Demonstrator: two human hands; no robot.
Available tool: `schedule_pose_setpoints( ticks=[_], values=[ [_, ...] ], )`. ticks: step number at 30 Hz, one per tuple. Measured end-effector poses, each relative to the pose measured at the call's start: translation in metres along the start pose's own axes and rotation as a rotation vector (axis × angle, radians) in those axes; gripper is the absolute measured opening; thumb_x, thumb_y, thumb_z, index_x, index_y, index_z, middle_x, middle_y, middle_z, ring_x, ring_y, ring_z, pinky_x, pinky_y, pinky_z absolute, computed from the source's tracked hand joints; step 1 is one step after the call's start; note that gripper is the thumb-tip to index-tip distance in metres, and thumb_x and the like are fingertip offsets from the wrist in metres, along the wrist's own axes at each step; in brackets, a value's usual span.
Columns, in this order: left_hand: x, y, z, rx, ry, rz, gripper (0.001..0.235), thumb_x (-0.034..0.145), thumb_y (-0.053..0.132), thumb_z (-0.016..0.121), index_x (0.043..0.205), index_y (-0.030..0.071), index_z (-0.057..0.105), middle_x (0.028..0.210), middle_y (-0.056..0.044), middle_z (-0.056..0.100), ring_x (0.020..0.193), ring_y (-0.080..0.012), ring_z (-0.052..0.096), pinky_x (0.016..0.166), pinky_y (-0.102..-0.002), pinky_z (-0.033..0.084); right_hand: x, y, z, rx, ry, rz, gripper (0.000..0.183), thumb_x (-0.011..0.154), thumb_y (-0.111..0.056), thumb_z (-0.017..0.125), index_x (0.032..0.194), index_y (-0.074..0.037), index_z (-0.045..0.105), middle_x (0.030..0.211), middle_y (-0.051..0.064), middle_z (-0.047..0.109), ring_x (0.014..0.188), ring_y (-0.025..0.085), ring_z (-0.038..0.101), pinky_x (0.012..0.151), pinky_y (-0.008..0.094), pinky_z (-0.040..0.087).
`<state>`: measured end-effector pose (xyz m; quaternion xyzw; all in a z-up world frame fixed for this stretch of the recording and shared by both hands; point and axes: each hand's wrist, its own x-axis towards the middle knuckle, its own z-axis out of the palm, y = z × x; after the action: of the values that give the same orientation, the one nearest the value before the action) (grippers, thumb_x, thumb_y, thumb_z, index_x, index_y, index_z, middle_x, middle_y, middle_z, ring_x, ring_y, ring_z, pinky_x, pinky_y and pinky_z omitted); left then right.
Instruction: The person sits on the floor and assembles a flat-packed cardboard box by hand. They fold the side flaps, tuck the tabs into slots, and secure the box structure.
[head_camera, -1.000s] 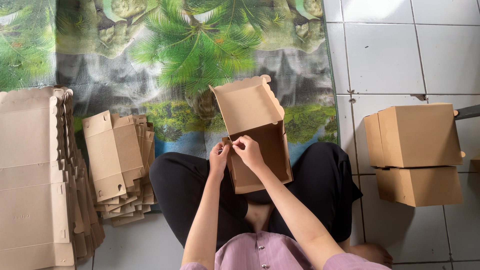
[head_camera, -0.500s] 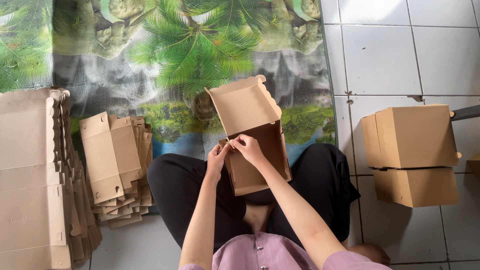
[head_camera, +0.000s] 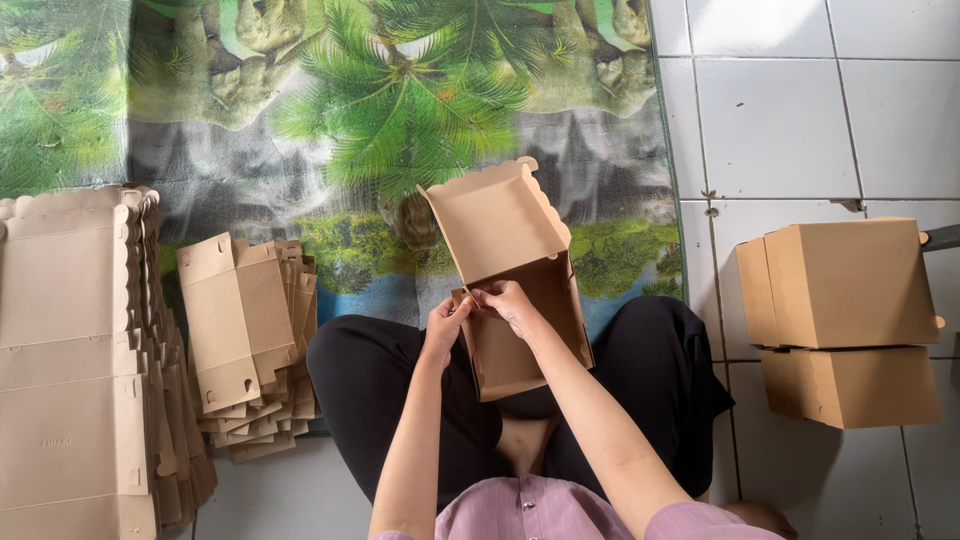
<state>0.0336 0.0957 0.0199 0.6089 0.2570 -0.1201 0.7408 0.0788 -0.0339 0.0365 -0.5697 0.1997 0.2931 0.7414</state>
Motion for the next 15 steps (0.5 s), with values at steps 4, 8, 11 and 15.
schedule_pose_setpoints(
  ticks=[4,8,11,15],
  values=[
    [0.004,-0.003,0.001,0.056,0.024,-0.033,0.017,0.083,0.029,0.075,0.09,0.014,0.071,0.071,0.005,0.06,0.07,-0.0065,0.054,0.066,-0.02,0.048,0.022,0.018,-0.003,-0.039,0.029,0.017,0.025,0.082,-0.009,0.075,0.098,0.007,0.064,0.084,0.013,0.064,0.075,0.022,0.067,0.068,0.032,0.061],
    [0.024,-0.037,-0.008,0.171,0.107,-0.044,0.018,0.084,0.033,0.072,0.083,0.016,0.069,0.069,0.005,0.058,0.069,-0.0058,0.052,0.061,-0.019,0.044,0.058,0.048,-0.01,-0.258,0.118,-0.01,0.023,0.085,-0.012,0.07,0.102,0.003,0.067,0.092,0.017,0.066,0.083,0.026,0.066,0.069,0.037,0.059],
    [0.018,-0.026,-0.007,0.23,0.188,-0.063,0.027,0.079,0.039,0.076,0.088,0.016,0.066,0.073,0.0,0.063,0.072,-0.0105,0.058,0.063,-0.025,0.05,0.049,0.04,0.003,-0.367,0.189,0.022,0.028,0.082,-0.016,0.073,0.105,0.0,0.068,0.1,0.017,0.066,0.094,0.028,0.065,0.078,0.041,0.054],
    [0.001,0.0,0.0,0.171,0.21,-0.016,0.032,0.08,0.035,0.076,0.096,0.012,0.062,0.082,-0.006,0.063,0.078,-0.0147,0.06,0.07,-0.027,0.055,0.019,0.018,0.025,-0.377,0.246,0.037,0.04,0.076,-0.014,0.076,0.106,0.01,0.063,0.101,0.025,0.063,0.101,0.036,0.06,0.085,0.048,0.049]
  ],
)
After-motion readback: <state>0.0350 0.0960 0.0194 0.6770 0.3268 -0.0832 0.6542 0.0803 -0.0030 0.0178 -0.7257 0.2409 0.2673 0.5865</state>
